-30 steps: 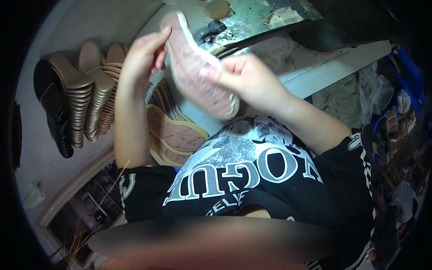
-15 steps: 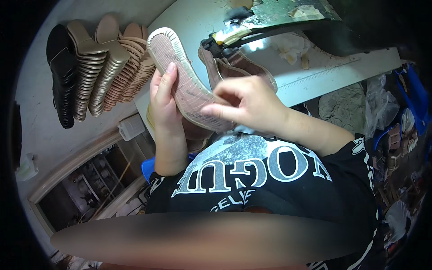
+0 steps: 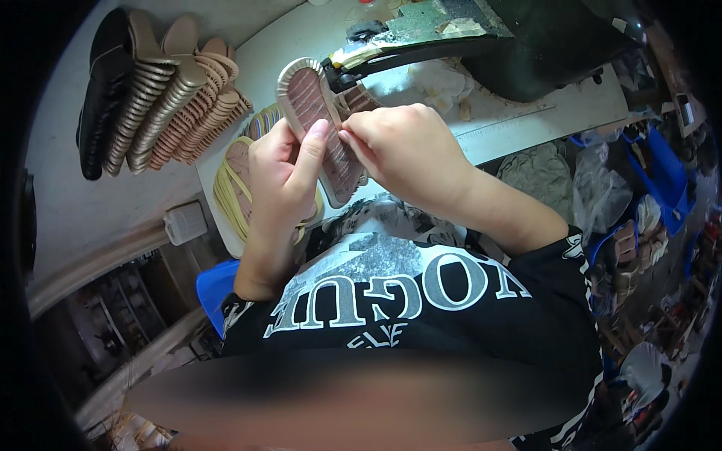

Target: The recorder is assembling shoe insoles by aligning and sticking layers together.

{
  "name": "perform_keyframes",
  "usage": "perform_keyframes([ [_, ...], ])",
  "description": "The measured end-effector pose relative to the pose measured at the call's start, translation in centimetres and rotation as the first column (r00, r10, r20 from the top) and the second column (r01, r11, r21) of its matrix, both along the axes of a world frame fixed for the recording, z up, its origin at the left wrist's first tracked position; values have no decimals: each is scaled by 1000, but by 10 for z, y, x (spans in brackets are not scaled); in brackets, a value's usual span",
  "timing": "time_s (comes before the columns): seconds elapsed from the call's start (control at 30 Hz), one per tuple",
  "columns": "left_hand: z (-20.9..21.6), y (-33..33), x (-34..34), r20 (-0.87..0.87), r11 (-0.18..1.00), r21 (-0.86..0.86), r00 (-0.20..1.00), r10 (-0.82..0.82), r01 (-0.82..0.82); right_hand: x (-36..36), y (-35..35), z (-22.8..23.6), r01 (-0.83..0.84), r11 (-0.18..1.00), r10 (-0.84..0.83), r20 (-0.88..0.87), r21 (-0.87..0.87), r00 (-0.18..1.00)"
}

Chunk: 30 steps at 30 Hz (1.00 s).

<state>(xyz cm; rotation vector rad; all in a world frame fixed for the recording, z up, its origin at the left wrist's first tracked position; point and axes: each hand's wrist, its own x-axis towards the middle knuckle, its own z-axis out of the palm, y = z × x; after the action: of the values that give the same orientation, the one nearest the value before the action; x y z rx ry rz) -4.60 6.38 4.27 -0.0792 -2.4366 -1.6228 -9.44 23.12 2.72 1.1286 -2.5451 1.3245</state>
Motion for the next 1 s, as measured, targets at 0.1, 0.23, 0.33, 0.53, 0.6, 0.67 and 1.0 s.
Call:
perform_keyframes([
  [0.1, 5, -1, 3, 1, 991, -132, 1000, -11, 11, -7, -6, 11, -34, 983, 60, -141, 181, 988],
  [0.23, 2, 2, 3, 4, 998, -66, 1000, -7, 7, -17, -15, 7, -23, 977, 62, -176, 214, 982],
  [0.33, -7, 1, 3, -13, 998, 47, 999, 49, -48, -17, -17, 0, 14, 997, -4, -126, 77, 992],
  [0.53, -19, -4, 8, 84, 995, 97, 996, 31, -39, -23, -4, -36, 166, 927, 39, 527, -336, 849],
  [0.6, -19, -6, 11, 204, 938, 346, 978, -48, -26, -17, 3, -35, 176, 905, 98, 592, -387, 800],
  [0.67, -19, 1, 8, 190, 929, 370, 980, -57, -18, -10, 6, -23, 111, 918, 141, 576, -381, 805],
  [1.0, -22, 19, 2, 102, 986, 166, 993, -51, 33, -2, 5, -4, 108, 971, -71, -172, 213, 983],
])
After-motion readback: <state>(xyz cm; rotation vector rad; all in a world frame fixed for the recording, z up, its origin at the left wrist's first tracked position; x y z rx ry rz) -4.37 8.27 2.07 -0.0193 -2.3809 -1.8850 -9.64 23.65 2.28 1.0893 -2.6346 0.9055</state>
